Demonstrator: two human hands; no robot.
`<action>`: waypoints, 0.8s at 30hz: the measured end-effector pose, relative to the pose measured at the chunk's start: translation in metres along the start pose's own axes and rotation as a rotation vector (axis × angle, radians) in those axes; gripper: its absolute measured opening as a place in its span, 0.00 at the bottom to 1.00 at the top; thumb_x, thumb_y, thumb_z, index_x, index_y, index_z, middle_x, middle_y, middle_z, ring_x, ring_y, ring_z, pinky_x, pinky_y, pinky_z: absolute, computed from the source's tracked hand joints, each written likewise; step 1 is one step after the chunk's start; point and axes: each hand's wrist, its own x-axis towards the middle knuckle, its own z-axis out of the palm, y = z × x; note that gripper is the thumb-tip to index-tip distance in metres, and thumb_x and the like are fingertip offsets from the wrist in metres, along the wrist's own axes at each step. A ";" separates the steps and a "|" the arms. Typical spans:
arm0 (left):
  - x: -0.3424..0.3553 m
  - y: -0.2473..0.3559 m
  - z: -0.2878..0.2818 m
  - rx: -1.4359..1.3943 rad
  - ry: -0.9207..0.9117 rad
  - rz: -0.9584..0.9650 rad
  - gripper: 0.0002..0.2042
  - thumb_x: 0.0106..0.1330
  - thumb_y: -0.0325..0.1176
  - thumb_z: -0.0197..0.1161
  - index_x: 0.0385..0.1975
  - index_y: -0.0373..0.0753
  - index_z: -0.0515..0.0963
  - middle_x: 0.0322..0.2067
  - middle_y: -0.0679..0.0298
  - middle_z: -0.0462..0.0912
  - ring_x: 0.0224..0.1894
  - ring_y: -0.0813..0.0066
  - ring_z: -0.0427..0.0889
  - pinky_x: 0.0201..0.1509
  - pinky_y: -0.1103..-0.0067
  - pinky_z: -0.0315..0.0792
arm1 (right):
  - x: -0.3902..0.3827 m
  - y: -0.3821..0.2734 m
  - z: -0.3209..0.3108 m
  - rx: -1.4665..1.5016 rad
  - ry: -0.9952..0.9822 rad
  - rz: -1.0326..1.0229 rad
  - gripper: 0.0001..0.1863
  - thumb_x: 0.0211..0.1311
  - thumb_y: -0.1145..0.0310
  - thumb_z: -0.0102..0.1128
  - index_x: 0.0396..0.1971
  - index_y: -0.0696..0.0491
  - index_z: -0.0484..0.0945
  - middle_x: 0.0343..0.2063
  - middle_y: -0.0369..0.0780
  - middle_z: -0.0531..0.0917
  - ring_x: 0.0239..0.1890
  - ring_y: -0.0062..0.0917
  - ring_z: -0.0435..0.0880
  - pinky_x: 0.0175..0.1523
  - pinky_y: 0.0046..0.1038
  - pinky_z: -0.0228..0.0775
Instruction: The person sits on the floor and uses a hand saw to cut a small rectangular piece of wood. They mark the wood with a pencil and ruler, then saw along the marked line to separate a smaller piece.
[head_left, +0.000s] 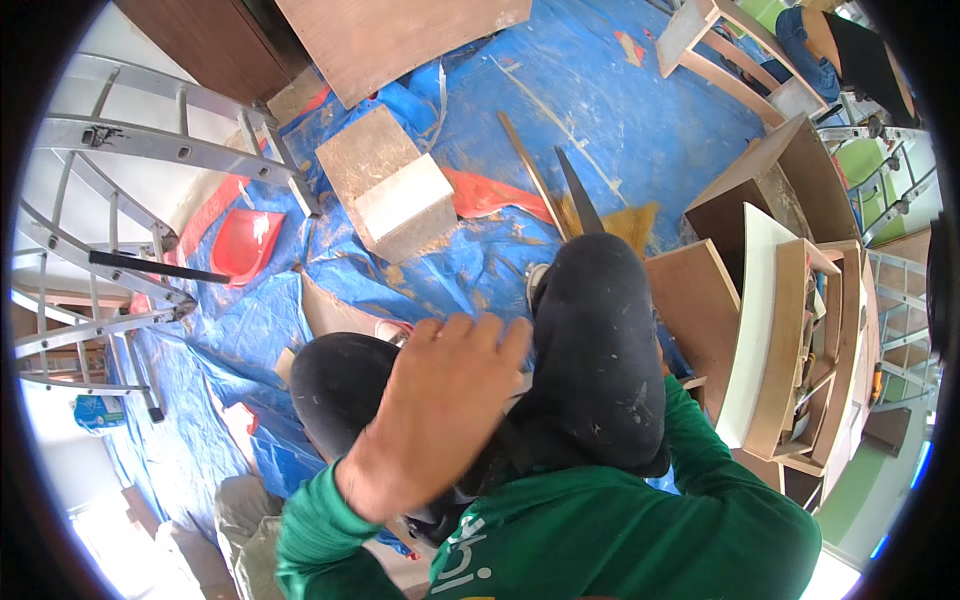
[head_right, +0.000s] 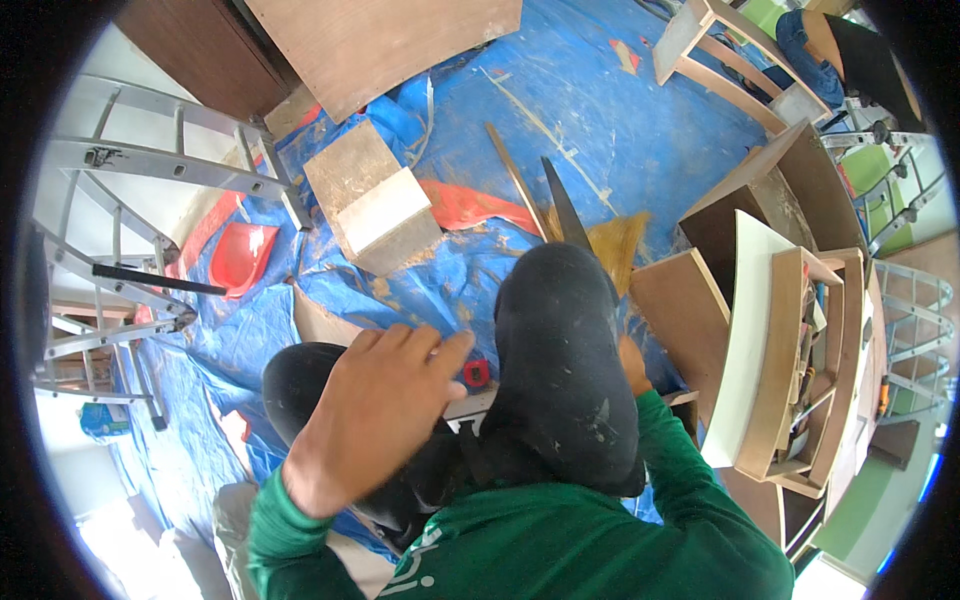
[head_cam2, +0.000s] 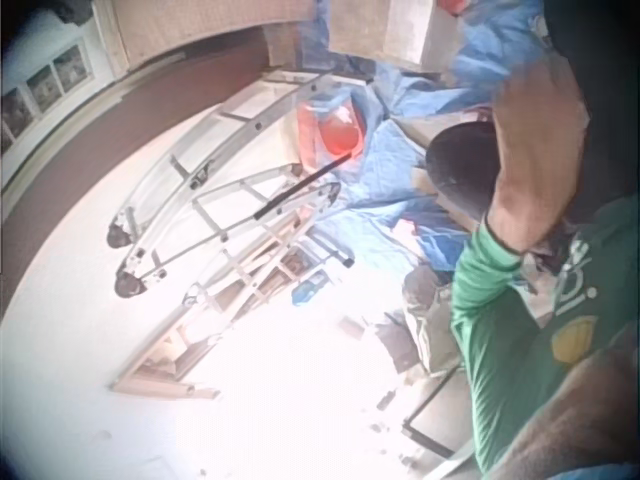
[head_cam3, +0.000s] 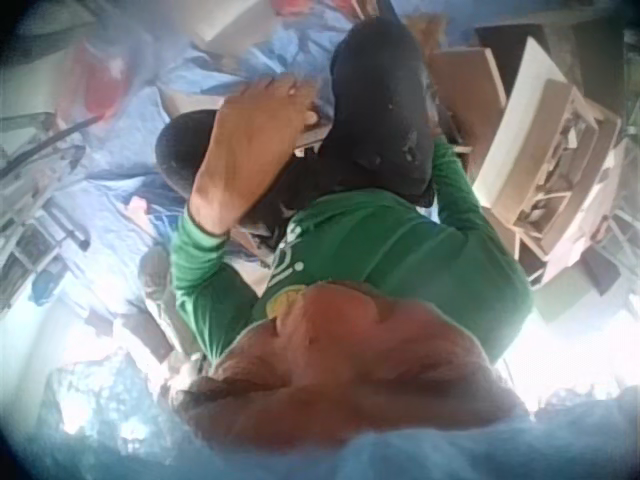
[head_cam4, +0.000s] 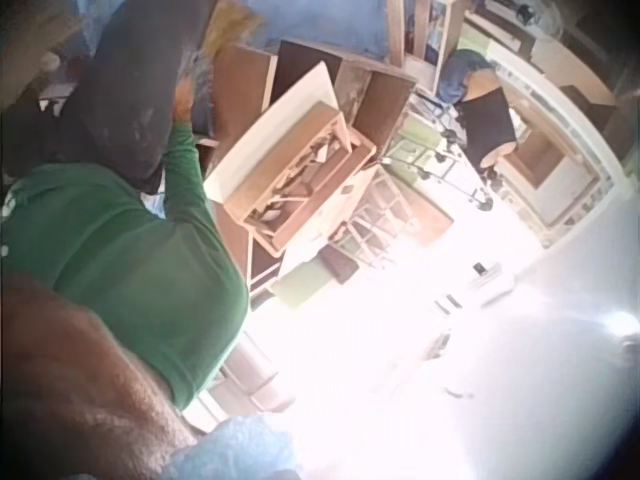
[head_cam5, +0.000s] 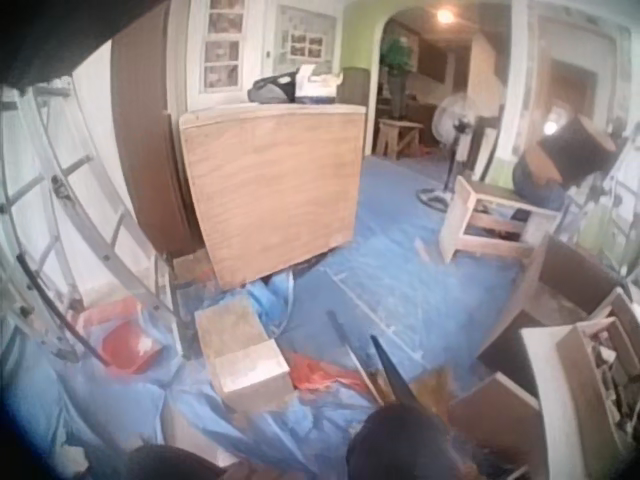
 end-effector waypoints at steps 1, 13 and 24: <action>0.001 -0.017 0.021 -0.094 0.017 -0.039 0.22 0.70 0.39 0.68 0.61 0.37 0.80 0.44 0.59 0.85 0.49 0.58 0.85 0.54 0.65 0.76 | -0.010 0.016 0.012 -0.011 -0.025 0.062 0.27 0.77 0.68 0.56 0.74 0.56 0.72 0.59 0.52 0.85 0.62 0.38 0.84 0.67 0.36 0.75; -0.089 -0.106 0.035 -0.740 0.771 -0.231 0.18 0.77 0.36 0.67 0.63 0.37 0.81 0.49 0.58 0.89 0.55 0.65 0.86 0.63 0.69 0.78 | -0.006 0.166 0.093 -0.199 -0.354 0.399 0.28 0.78 0.65 0.57 0.75 0.54 0.71 0.57 0.50 0.86 0.59 0.36 0.86 0.64 0.36 0.76; -0.384 -0.084 0.448 -0.647 0.323 -1.564 0.57 0.57 0.60 0.81 0.74 0.22 0.61 0.72 0.30 0.66 0.76 0.36 0.67 0.78 0.58 0.66 | 0.110 0.156 0.032 -0.291 -0.371 0.307 0.29 0.79 0.62 0.57 0.76 0.53 0.70 0.56 0.48 0.87 0.56 0.35 0.87 0.62 0.36 0.77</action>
